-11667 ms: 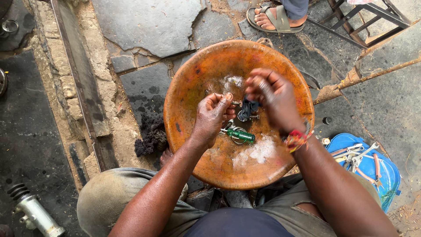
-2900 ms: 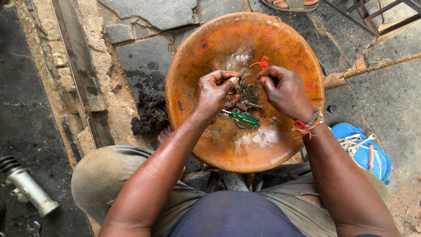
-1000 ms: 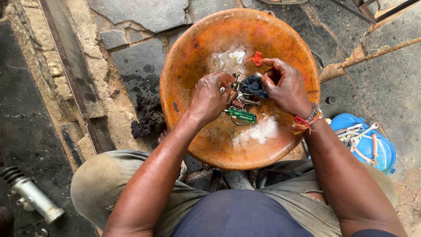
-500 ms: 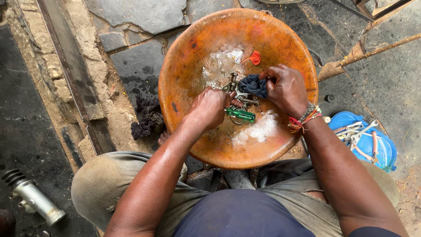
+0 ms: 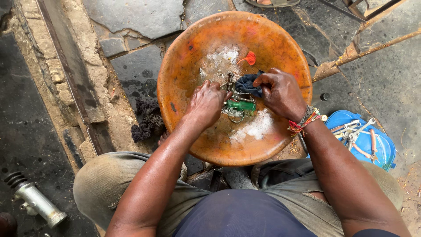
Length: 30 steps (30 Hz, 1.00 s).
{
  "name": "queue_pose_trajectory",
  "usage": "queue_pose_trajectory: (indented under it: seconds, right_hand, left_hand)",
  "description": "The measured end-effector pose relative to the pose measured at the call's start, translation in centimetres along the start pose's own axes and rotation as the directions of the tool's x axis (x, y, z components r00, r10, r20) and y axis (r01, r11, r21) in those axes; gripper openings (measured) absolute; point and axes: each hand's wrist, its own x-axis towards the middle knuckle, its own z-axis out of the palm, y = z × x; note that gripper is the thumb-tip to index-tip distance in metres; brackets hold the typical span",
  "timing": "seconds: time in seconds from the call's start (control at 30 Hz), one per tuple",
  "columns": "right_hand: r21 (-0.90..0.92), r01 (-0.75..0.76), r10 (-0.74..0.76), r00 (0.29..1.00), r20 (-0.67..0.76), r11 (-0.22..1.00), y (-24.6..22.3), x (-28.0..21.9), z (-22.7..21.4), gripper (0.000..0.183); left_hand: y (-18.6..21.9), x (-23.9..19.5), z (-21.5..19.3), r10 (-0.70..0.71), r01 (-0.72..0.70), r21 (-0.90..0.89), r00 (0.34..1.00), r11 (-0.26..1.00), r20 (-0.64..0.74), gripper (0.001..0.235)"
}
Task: The person sits on the ground and cleans small metal parts using a dark cloth and a green-handled screwdriver. They wipe and scrub the parts over an orange basin, occasionally picking up and handling different pieces.
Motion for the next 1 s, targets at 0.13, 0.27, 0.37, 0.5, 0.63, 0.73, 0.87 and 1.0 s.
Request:
queue_pose_trajectory:
  seconds: [0.13, 0.27, 0.37, 0.5, 0.63, 0.73, 0.87, 1.0]
  right_hand:
    - [0.020, -0.039, 0.040, 0.999, -0.013, 0.999, -0.4, -0.7, -0.5, 0.023]
    - [0.016, -0.013, 0.014, 0.997, -0.070, 1.000, -1.4, -1.2, -1.3, 0.020]
    - [-0.035, 0.020, -0.021, 0.999, -0.037, 0.999, -2.1, -1.9, -1.7, 0.023]
    - [-0.134, 0.021, -0.002, 0.990, 0.139, 0.991, -3.0, -2.8, -1.1, 0.025]
    - [-0.147, 0.014, 0.002, 0.994, 0.108, 0.989, -3.5, -4.3, -0.9, 0.025]
    - [-0.195, -0.067, 0.075, 0.997, 0.034, 0.978, -3.6, -4.8, -1.5, 0.018]
    - [-0.164, 0.014, -0.034, 0.992, -0.123, 0.986, -4.0, -6.0, -3.4, 0.026]
    - [-0.152, 0.070, -0.098, 0.978, -0.185, 0.986, -3.8, -6.2, -4.3, 0.020]
  left_hand:
    - [0.4, 0.2, -1.0, -0.050, 0.050, 0.001, 0.998, 0.999, -0.028, 0.015]
    - [1.6, -1.5, -3.8, -0.051, 0.037, -0.153, 0.995, 0.988, -0.088, 0.018]
    - [2.5, -2.4, -4.2, -0.022, 0.004, -0.122, 0.989, 0.993, -0.145, 0.013]
    - [3.3, -3.0, -2.9, 0.079, -0.066, 0.062, 0.969, 0.996, -0.235, 0.010]
    - [4.0, -3.3, -2.0, 0.155, -0.096, 0.179, 0.923, 0.979, -0.352, 0.009]
    - [4.6, -4.9, -2.8, -0.007, -0.061, -0.128, 0.880, 0.990, -0.475, 0.022]
    - [5.3, -8.9, -4.6, 0.046, -0.073, -0.029, 0.841, 0.997, -0.539, 0.023]
    - [5.8, -11.9, -5.4, 0.027, -0.031, 0.002, 0.814, 1.000, -0.580, 0.021]
